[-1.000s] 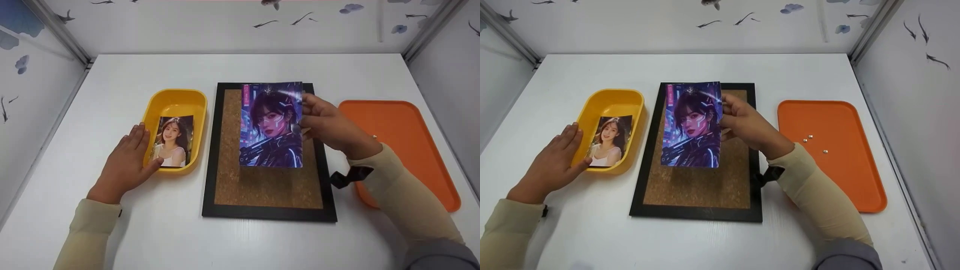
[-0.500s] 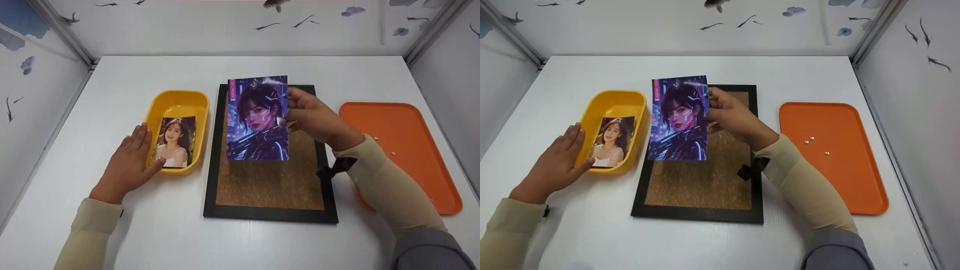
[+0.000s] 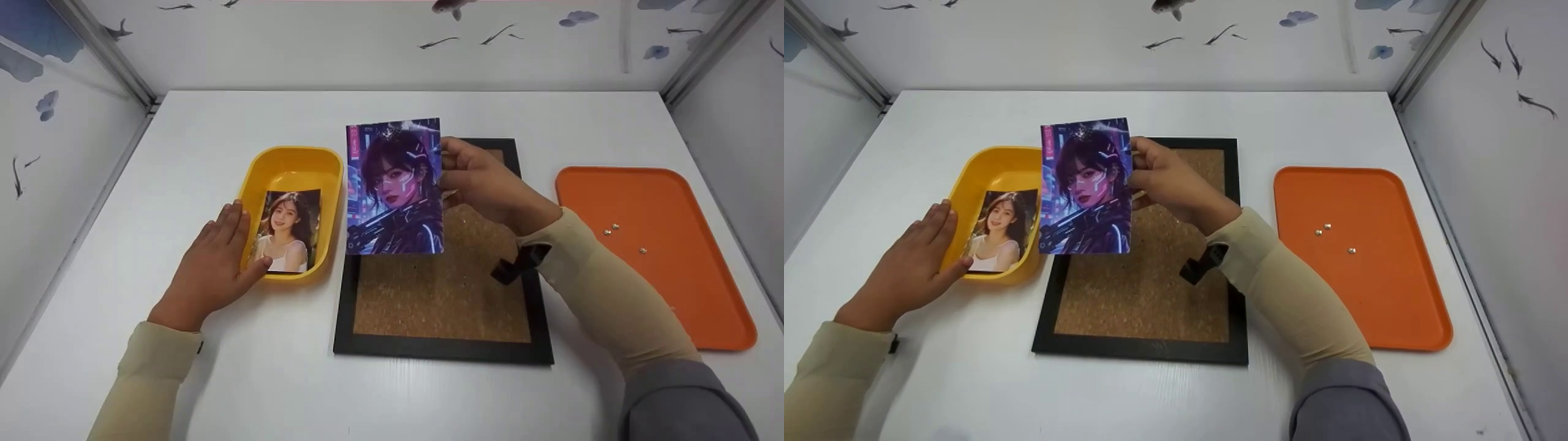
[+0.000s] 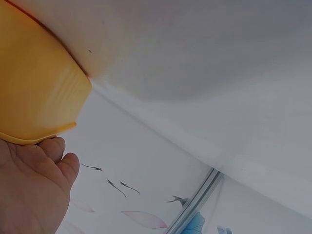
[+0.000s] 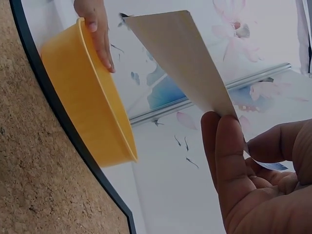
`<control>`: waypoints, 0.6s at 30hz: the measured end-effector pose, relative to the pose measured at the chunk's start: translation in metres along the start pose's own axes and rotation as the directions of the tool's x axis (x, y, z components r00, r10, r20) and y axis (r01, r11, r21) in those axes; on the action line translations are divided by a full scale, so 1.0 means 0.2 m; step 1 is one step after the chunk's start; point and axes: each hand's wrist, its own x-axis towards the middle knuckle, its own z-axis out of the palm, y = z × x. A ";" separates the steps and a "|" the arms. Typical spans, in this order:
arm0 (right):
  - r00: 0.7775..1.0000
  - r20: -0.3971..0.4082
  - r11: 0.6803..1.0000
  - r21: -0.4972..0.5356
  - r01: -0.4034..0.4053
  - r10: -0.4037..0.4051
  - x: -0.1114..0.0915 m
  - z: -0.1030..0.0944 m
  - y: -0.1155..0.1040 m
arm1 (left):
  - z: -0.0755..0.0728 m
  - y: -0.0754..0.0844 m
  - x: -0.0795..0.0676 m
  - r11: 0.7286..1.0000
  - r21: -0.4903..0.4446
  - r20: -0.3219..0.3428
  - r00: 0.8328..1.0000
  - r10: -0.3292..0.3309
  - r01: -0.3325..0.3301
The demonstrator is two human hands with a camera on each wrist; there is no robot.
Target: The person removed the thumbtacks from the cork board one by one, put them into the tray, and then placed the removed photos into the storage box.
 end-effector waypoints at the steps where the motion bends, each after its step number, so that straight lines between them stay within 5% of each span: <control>1: 1.000 0.000 1.000 0.002 -0.002 0.002 0.01 0.01 0.00 | 0.00 0.00 0.00 1.000 0.000 -0.004 1.000 0.004 -0.004; 18: 0.997 0.051 0.997 -0.045 -0.061 0.063 0.18 0.15 0.07 | 0.01 0.00 0.01 1.000 0.001 0.016 1.000 -0.022 0.022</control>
